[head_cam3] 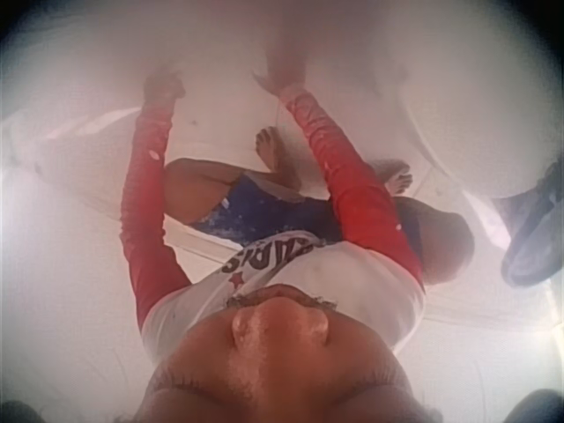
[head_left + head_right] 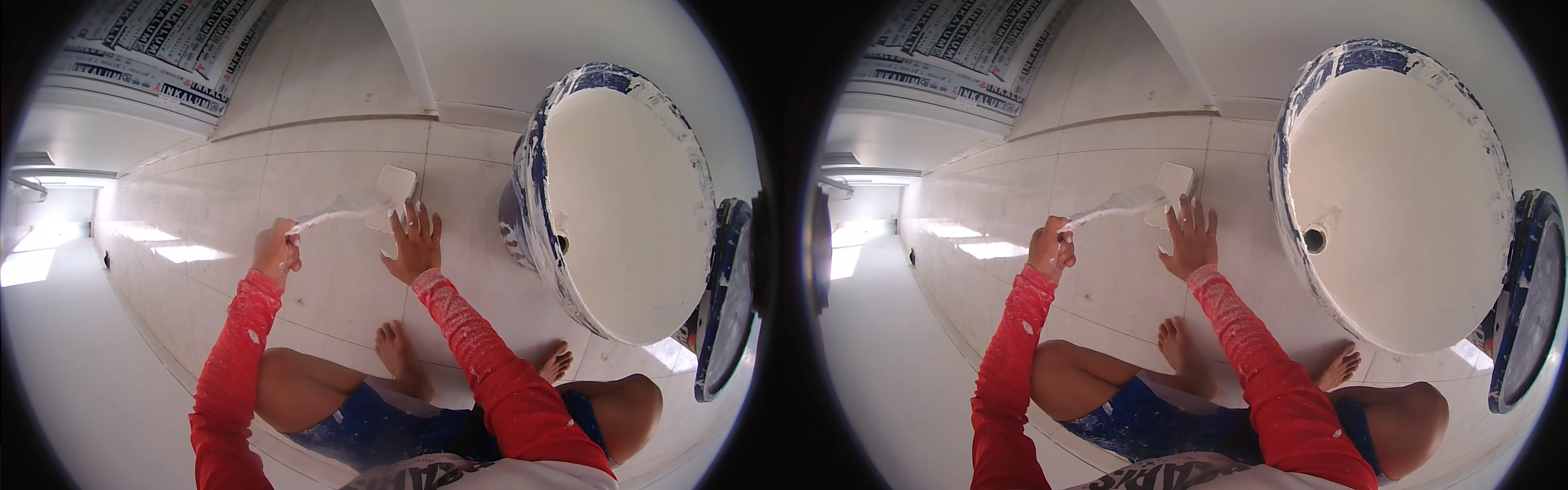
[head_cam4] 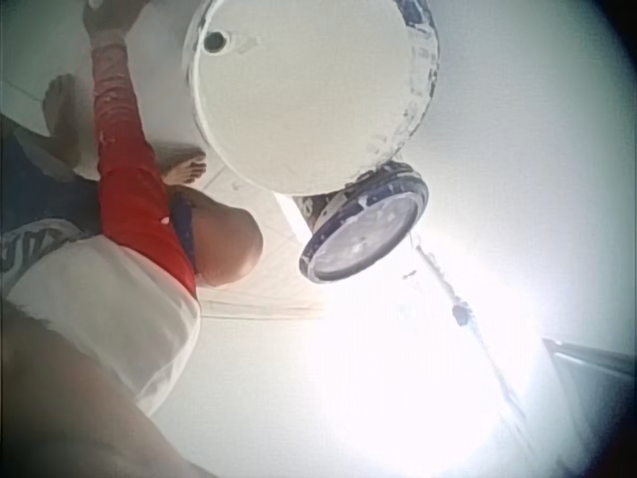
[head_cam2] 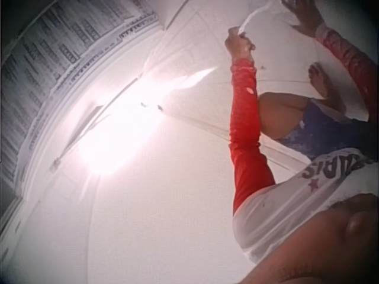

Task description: The person walks to a paint bucket, opens it, and uses a plastic scoop to transfer white paint into a paint tray. The person then wipes excess paint from the scoop and hands before closing the bucket.

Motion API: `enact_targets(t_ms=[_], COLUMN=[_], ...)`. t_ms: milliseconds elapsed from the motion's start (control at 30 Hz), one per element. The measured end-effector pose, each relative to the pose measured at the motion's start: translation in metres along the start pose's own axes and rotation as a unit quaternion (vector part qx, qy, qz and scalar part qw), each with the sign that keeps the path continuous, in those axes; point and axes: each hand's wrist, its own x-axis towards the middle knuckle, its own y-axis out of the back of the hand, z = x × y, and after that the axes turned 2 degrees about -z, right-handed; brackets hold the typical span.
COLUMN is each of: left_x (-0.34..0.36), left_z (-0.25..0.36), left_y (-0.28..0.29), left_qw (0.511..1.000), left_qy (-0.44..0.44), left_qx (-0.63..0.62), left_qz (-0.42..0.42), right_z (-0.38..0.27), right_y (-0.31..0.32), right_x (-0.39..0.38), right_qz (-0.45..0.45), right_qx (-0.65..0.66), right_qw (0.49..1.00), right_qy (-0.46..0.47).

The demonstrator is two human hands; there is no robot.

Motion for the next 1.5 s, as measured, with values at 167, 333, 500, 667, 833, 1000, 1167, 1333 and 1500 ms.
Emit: enact_targets(t_ms=[167,333,500,667,833,1000,1167,1333,1500], left_x=[-0.002,-0.001,-0.003,-0.006,-0.003,-0.007,-0.013,-0.021,-0.032], left_z=[0.001,0.003,0.003,0.001,-0.006,-0.003,-0.001,0.005,0.011], left_y=[-0.001,-0.002,-0.005,-0.001,0.0,0.01,0.006,-0.003,-0.009], left_qw=[1.0,0.999,0.999,1.0,0.98,0.866,0.784,0.726,0.697], left_qy=[-0.002,0.019,0.028,0.001,-0.127,-0.304,-0.406,-0.47,-0.527], left_qx=[-0.014,-0.029,-0.029,0.001,0.155,0.396,0.469,0.501,0.483], left_qz=[-0.008,-0.013,-0.023,-0.004,0.012,-0.018,-0.015,-0.036,-0.053], right_z=[0.019,0.006,-0.03,-0.024,0.011,0.034,0.018,-0.01,-0.013], right_y=[-0.005,0.008,0.012,0.008,0.005,0.016,0.044,0.065,0.07], right_x=[-0.022,-0.02,0.001,0.01,-0.008,-0.013,0.008,0.029,0.036], right_qz=[0.0,0.14,0.142,0.071,0.008,0.062,0.133,0.102,0.089], right_qx=[-0.029,0.078,0.085,0.068,0.0,0.051,0.167,0.212,0.184], right_qw=[0.996,0.986,0.986,0.994,0.999,0.994,0.976,0.969,0.975], right_qy=[0.089,0.042,0.035,-0.046,0.054,0.08,0.035,0.072,0.085])
